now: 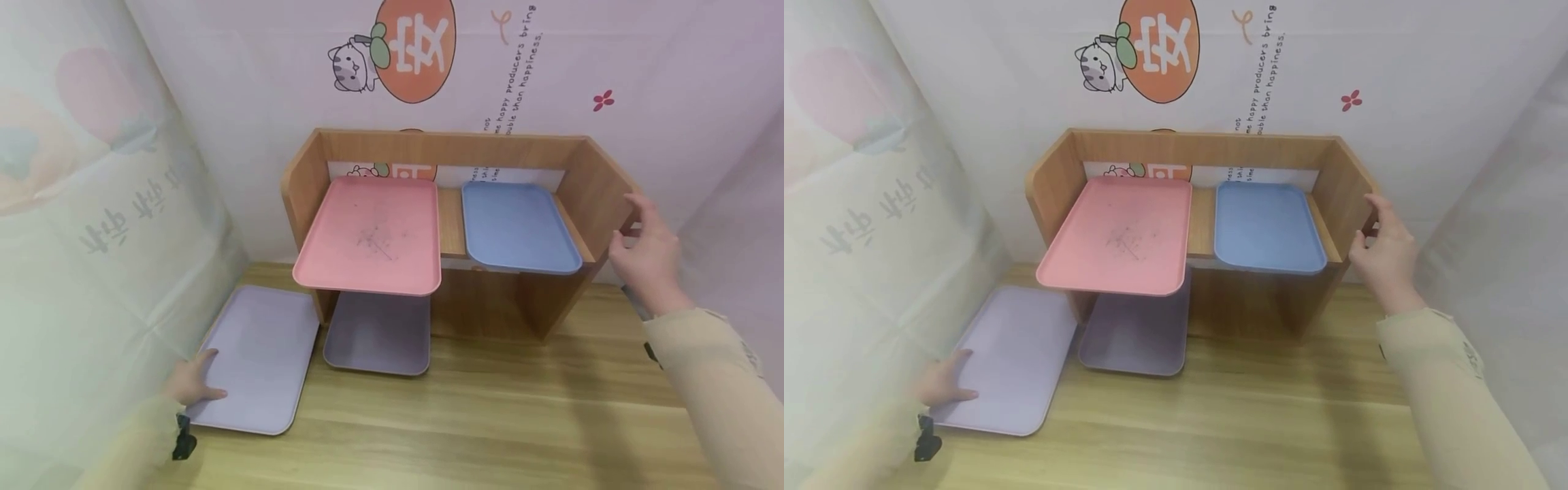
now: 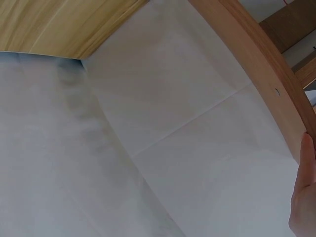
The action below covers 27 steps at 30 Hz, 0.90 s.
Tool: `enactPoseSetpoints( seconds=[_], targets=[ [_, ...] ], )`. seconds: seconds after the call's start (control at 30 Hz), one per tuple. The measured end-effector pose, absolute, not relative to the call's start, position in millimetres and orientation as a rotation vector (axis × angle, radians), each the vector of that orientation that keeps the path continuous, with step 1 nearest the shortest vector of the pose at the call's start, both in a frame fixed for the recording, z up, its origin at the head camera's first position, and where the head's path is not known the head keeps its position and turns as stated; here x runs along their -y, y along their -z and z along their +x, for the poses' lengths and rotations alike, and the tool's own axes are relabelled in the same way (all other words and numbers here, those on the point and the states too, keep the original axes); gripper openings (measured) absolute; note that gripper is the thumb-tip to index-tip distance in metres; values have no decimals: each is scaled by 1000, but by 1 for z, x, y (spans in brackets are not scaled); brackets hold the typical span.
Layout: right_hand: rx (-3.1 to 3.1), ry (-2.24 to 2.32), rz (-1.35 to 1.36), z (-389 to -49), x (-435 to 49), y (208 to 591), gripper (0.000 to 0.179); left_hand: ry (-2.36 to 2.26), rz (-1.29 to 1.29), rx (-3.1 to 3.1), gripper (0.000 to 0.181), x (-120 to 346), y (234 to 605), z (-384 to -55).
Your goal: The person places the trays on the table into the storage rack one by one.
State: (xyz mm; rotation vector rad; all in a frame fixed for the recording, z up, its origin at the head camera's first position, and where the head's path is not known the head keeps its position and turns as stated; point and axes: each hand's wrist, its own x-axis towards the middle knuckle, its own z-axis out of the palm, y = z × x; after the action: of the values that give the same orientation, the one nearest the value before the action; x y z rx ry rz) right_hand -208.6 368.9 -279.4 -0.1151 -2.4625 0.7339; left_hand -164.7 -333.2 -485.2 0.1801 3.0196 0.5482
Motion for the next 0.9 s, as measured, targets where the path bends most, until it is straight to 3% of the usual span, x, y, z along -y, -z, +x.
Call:
enactPoseSetpoints(
  seconds=[0.23, 0.9],
  targets=[
    [2457, -721, -118, -209, -369, 278, 58, -681, 336, -2992, 89, 343, 472, -163],
    [2467, -713, -131, -209, -365, 278, 59, -1438, 275, -2434, 81, 346, 440, -147]
  ],
)
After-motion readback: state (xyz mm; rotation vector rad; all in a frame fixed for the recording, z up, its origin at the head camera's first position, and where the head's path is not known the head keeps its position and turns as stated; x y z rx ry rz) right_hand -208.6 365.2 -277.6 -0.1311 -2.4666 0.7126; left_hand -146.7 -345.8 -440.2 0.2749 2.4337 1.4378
